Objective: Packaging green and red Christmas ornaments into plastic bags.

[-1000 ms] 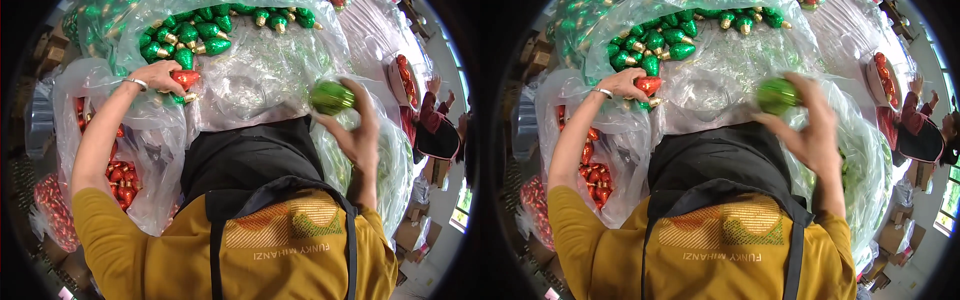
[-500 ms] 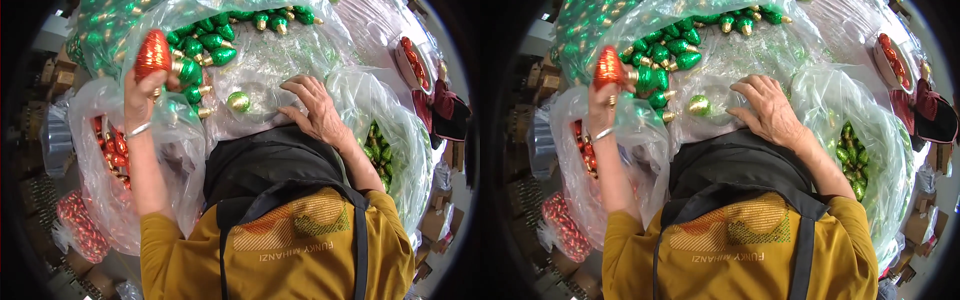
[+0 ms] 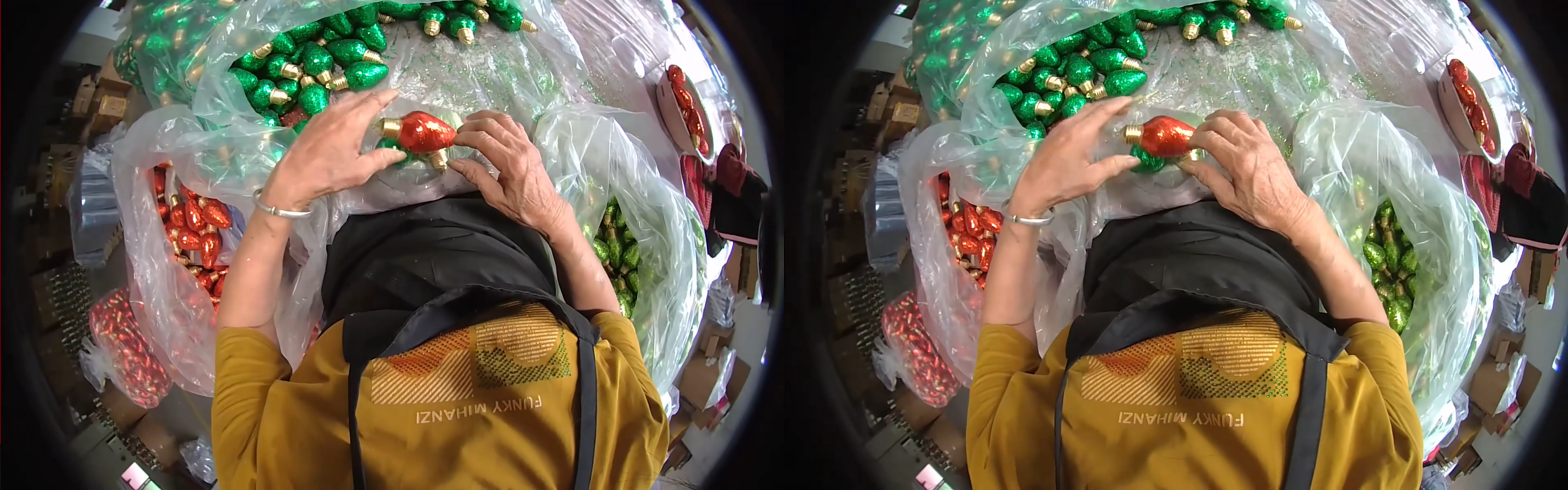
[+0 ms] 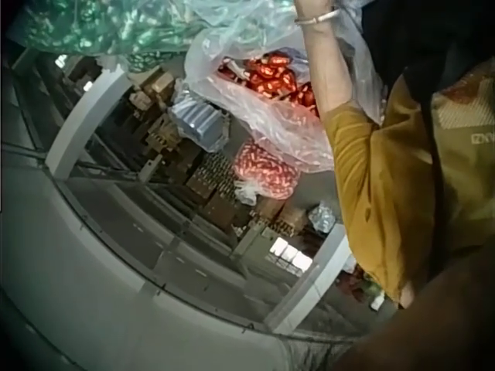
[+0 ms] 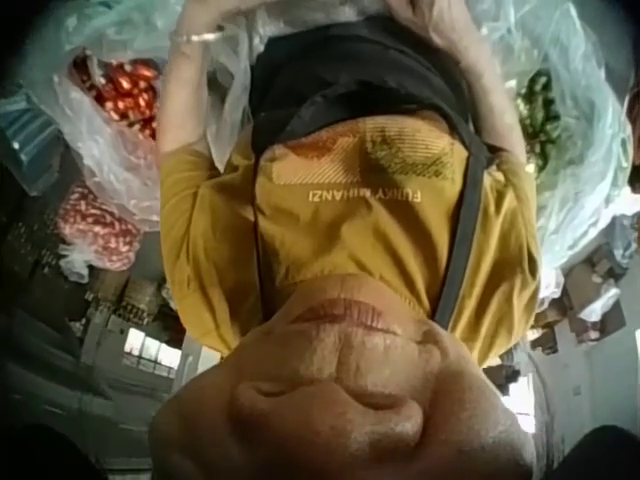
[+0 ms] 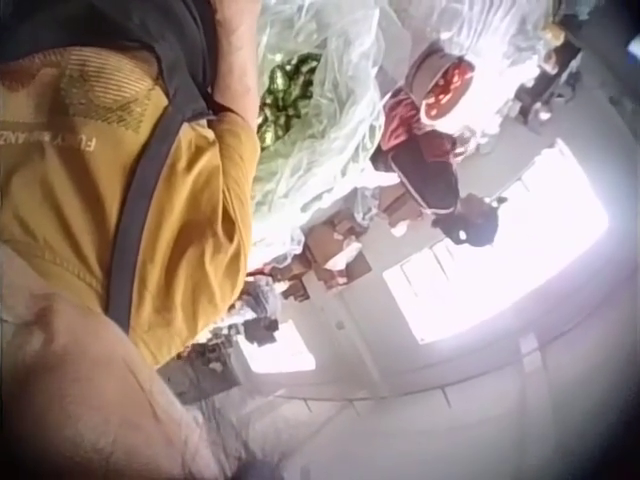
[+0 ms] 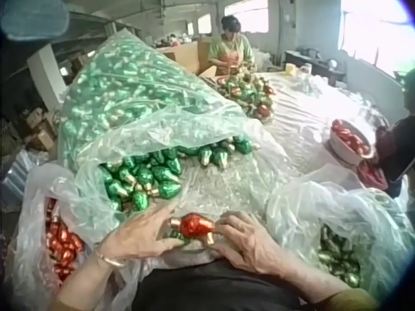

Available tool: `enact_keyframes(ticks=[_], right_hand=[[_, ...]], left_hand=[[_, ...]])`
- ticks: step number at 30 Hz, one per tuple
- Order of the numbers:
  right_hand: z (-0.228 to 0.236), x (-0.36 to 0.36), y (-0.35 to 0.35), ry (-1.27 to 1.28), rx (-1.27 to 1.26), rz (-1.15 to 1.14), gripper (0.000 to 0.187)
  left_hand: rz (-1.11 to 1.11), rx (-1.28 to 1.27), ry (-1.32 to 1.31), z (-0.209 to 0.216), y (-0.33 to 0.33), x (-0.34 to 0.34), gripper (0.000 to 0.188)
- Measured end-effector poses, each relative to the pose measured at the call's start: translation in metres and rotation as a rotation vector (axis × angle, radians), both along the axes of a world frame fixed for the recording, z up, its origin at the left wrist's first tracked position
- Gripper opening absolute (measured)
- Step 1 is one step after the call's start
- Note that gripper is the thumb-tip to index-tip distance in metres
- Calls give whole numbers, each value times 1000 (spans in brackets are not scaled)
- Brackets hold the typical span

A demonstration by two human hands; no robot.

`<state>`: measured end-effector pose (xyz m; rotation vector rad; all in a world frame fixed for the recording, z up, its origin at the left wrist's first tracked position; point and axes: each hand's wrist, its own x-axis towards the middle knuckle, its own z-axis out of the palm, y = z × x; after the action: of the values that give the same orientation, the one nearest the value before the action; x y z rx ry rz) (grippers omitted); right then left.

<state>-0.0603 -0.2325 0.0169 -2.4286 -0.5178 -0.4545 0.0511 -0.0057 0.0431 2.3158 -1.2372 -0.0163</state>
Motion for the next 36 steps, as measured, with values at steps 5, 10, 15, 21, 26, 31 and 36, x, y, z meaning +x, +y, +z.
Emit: enact_keyframes(ticks=[5,10,15,21,26,31,36], right_hand=[[8,-1,-6,-36,-1,36,19],[34,-5,-1,112,111,54,15],[54,48,16,126,85,284,16],[39,103,28,578,-433,735,16],[-4,144,62,782,-733,689,17],[-6,126,66,673,-859,631,33],[-4,121,74,753,-866,444,54]], left_hand=[[-106,53,-202,-27,19,-22,35],[-139,-48,-208,-30,24,-33,20],[-133,-145,-214,-33,32,-37,19],[-58,-197,-208,-39,29,-31,15],[18,-348,-88,-41,37,-23,12],[96,-499,131,-46,40,-19,11],[1,-469,105,-46,42,-10,11]])
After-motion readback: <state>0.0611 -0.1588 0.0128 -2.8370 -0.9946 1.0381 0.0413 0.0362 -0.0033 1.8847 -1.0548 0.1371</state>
